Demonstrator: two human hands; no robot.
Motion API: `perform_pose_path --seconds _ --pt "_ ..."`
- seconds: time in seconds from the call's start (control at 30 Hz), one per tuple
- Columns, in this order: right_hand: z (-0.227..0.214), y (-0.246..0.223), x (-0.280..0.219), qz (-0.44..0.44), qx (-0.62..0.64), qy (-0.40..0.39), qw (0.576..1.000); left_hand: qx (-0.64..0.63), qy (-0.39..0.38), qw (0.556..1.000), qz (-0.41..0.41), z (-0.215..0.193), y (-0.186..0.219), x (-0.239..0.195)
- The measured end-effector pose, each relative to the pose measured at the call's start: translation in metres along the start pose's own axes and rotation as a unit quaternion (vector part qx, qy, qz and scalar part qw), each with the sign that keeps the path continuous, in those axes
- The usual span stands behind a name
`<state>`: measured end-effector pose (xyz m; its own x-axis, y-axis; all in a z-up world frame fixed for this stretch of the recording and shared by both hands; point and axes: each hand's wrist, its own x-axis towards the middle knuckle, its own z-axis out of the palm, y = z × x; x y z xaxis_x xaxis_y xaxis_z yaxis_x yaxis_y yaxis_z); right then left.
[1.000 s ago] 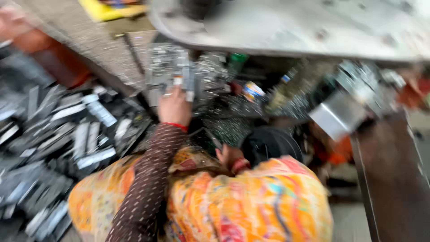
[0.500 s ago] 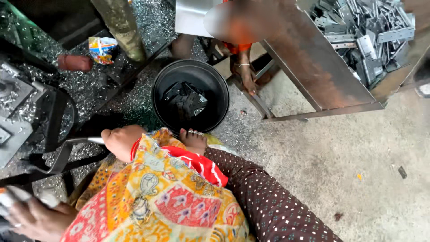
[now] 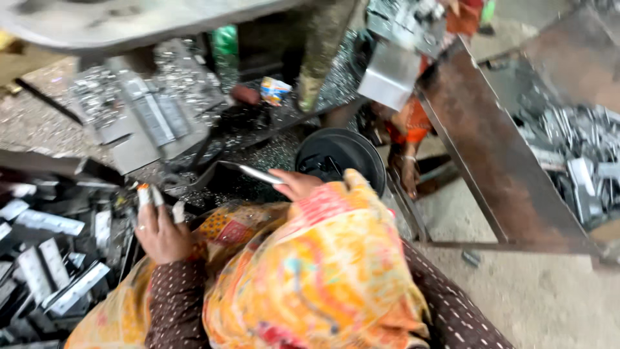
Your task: The person picks up metal brackets from a bin and places them one by one into a punch press machine to process them, then tosses the finished brackets into a container.
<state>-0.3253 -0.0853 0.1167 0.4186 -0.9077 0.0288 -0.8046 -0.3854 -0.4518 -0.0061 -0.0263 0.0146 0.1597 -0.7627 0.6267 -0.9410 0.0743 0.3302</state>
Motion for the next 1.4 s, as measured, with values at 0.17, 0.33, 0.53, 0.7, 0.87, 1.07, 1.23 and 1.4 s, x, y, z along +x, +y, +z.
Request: perform_pose_path --seconds 0.17,0.33,0.53,0.7,0.87,1.07,1.23,1.4 --pt "-0.040 0.020 -0.001 0.003 -0.042 0.023 0.999 -0.032 0.029 0.998 -0.034 -0.008 0.012 0.020" --pt "-0.088 0.029 -0.020 0.030 -0.065 0.074 0.995 -0.057 0.046 0.996 -0.049 -0.004 0.020 0.033" --pt "-0.141 0.028 -0.087 0.078 -0.068 0.141 0.985 -0.074 0.061 0.994 -0.061 -0.001 0.032 0.047" --pt "-0.191 0.057 -0.136 0.119 -0.060 0.176 0.975 -0.067 0.028 0.995 -0.061 -0.003 0.040 0.051" --pt "-0.202 0.055 -0.203 0.172 -0.041 0.188 0.966 -0.067 0.057 0.995 -0.056 -0.010 0.045 0.052" --pt "-0.200 0.045 -0.215 0.204 -0.084 0.166 0.961 -0.063 0.059 0.995 -0.054 -0.009 0.044 0.045" --pt "-0.192 0.031 -0.212 0.143 -0.119 0.141 0.972 -0.060 0.044 0.996 -0.048 0.000 0.039 0.038" --pt "-0.185 0.028 -0.200 0.213 -0.112 0.077 0.968 -0.056 0.055 0.996 -0.044 0.006 0.038 0.035"
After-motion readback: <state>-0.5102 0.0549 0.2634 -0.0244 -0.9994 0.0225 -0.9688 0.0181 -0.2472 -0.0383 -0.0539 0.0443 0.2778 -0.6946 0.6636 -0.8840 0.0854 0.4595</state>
